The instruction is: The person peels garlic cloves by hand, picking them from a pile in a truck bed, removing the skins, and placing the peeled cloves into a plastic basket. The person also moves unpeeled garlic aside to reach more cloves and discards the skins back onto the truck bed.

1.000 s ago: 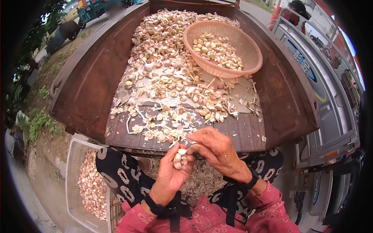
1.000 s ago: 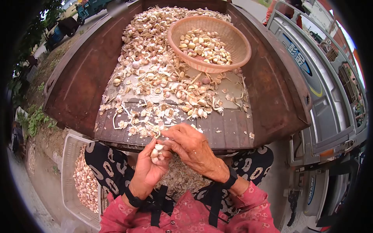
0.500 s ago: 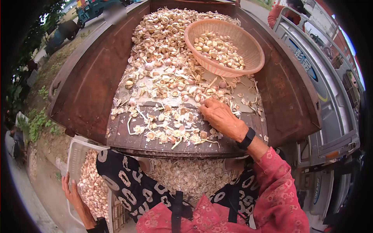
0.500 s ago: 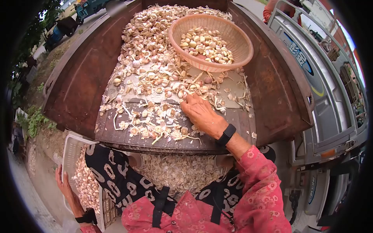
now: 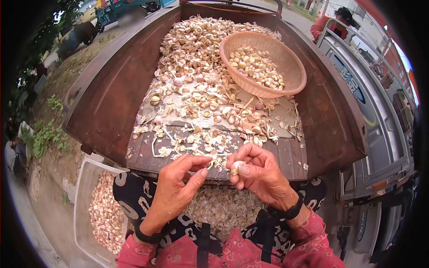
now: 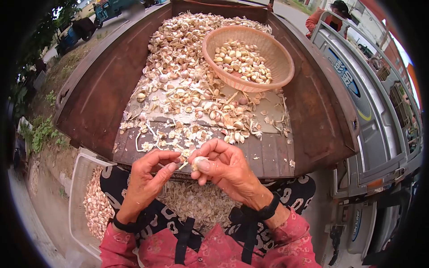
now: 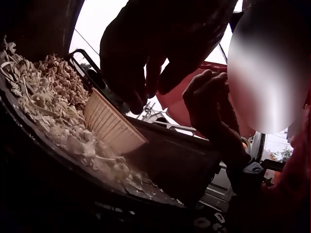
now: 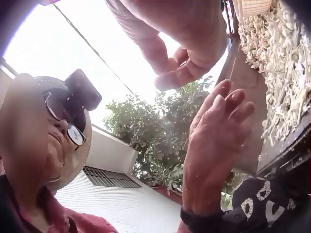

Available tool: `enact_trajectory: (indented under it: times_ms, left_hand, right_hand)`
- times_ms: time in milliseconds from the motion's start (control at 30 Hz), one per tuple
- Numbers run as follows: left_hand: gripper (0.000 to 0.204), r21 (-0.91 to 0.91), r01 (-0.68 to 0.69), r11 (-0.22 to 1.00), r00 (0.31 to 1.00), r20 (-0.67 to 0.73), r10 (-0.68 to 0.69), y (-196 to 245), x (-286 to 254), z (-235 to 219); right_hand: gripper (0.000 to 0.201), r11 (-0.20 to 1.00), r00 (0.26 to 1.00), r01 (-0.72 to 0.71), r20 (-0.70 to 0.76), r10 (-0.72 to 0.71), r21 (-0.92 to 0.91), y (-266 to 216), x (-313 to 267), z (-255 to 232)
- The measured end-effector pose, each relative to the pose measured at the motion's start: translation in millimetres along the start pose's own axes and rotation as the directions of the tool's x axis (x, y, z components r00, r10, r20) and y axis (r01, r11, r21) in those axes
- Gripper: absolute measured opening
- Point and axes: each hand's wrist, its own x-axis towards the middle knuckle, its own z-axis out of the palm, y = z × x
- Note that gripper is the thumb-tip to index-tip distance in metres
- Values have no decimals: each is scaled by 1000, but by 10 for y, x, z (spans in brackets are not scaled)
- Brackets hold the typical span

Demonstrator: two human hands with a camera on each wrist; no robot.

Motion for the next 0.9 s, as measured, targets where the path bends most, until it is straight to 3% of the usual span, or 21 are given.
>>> enact_trajectory:
  times_ms: [67,100,133,167,200,233,300,333,367,467,533,567,700,800,867,900]
  left_hand:
    - [21,171,-122,978,990,92,107,36,228,79]
    - [22,228,-149,962,986,107,127,17,345,141]
    - [22,230,-200,952,978,110,178,-105,464,216]
    - [22,305,-224,926,972,144,188,-149,567,267]
    - [21,378,-249,892,965,179,194,-190,657,316]
    - [21,380,-255,889,963,185,196,-293,741,391]
    - [20,424,-468,775,883,241,402,-519,868,562]
    - [20,422,-470,776,883,247,400,-549,913,641]
    - [20,440,-466,768,884,257,390,-571,943,741]
    - [19,482,-467,742,884,267,383,-680,1080,979]
    - [18,554,-507,661,862,322,392,-795,1172,1121]
    - [17,538,-533,653,845,291,449,-842,1192,1160]
    - [19,585,-532,612,845,319,429,-944,1217,1207]
    - [17,606,-533,590,845,346,408,-807,1175,1169]
    - [16,569,-500,653,865,294,406,-707,1112,1044]
    - [16,528,-462,713,886,243,395,-670,1045,998]
  right_hand:
    - [20,986,977,-25,212,-10,165,-47,-334,405]
    - [18,989,984,22,172,-48,148,-90,-518,674]
    - [22,931,874,105,414,-254,349,37,-568,675]
    - [20,908,796,156,496,-348,388,140,-634,728]
    - [19,801,871,178,287,-398,571,95,-746,1028]
    - [19,798,869,184,285,-405,574,48,-761,1018]
    - [19,846,805,165,427,-413,508,-67,-782,956]
    - [20,869,767,158,495,-407,469,-94,-791,926]
    - [16,706,711,308,339,-616,637,137,-747,1023]
    - [12,726,727,323,332,-602,607,63,-755,982]
    - [10,701,727,347,294,-621,622,64,-758,985]
    - [9,676,723,361,265,-638,642,59,-754,974]
    - [9,686,718,351,287,-634,638,48,-763,898]
    - [10,705,761,360,245,-601,610,-19,-787,949]
    - [11,707,794,378,185,-580,598,-73,-769,939]
    - [13,802,797,392,268,-541,452,-76,-721,749]
